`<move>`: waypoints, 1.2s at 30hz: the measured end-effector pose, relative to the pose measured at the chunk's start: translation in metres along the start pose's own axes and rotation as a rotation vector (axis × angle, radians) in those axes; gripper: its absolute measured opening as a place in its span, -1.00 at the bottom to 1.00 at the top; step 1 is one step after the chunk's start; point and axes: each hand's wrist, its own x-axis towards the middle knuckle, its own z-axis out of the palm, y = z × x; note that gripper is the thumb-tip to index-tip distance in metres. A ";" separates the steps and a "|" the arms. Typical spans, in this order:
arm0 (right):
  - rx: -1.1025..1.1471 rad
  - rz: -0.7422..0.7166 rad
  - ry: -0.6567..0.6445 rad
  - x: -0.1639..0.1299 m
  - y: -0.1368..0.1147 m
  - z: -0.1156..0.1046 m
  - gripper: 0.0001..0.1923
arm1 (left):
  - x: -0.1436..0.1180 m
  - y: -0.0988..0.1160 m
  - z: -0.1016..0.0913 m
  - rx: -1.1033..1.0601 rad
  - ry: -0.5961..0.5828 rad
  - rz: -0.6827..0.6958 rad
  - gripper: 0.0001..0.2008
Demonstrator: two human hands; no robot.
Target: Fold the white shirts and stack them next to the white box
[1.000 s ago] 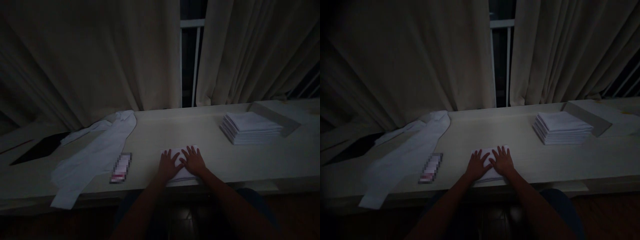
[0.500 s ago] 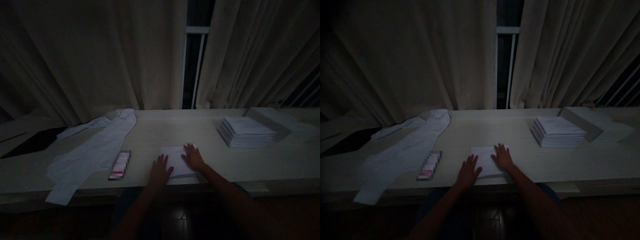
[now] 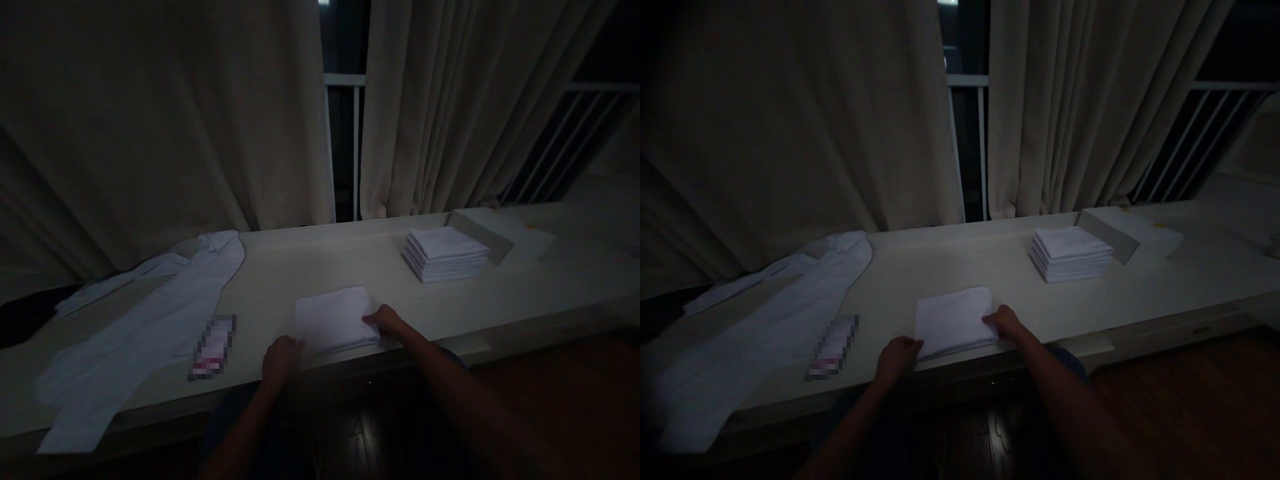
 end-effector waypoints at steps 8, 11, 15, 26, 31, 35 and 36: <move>0.166 0.026 -0.008 -0.043 0.028 -0.003 -0.74 | -0.066 -0.010 0.017 -0.121 -0.009 0.052 -0.59; 0.288 0.016 -0.035 -0.061 0.039 -0.004 -0.78 | -0.091 -0.012 0.037 -0.329 -0.041 0.009 -0.64; 0.442 0.008 -0.108 -0.077 0.055 -0.006 -0.79 | -0.106 -0.010 0.062 -1.081 -0.105 -0.257 -0.75; 0.714 0.012 -0.225 -0.100 0.084 -0.039 -0.72 | -0.124 0.035 0.023 -1.350 -0.550 -0.223 -0.36; 0.717 -0.077 -0.145 -0.092 0.073 -0.104 -0.69 | -0.096 0.096 0.010 -1.159 -0.488 -0.110 -0.24; 0.731 -0.179 -0.087 -0.064 0.058 -0.192 -0.70 | -0.056 0.181 0.001 -0.936 -0.415 0.063 -0.18; 0.741 -0.199 -0.073 -0.053 0.055 -0.216 -0.71 | -0.043 0.207 0.000 -0.923 -0.414 0.114 -0.18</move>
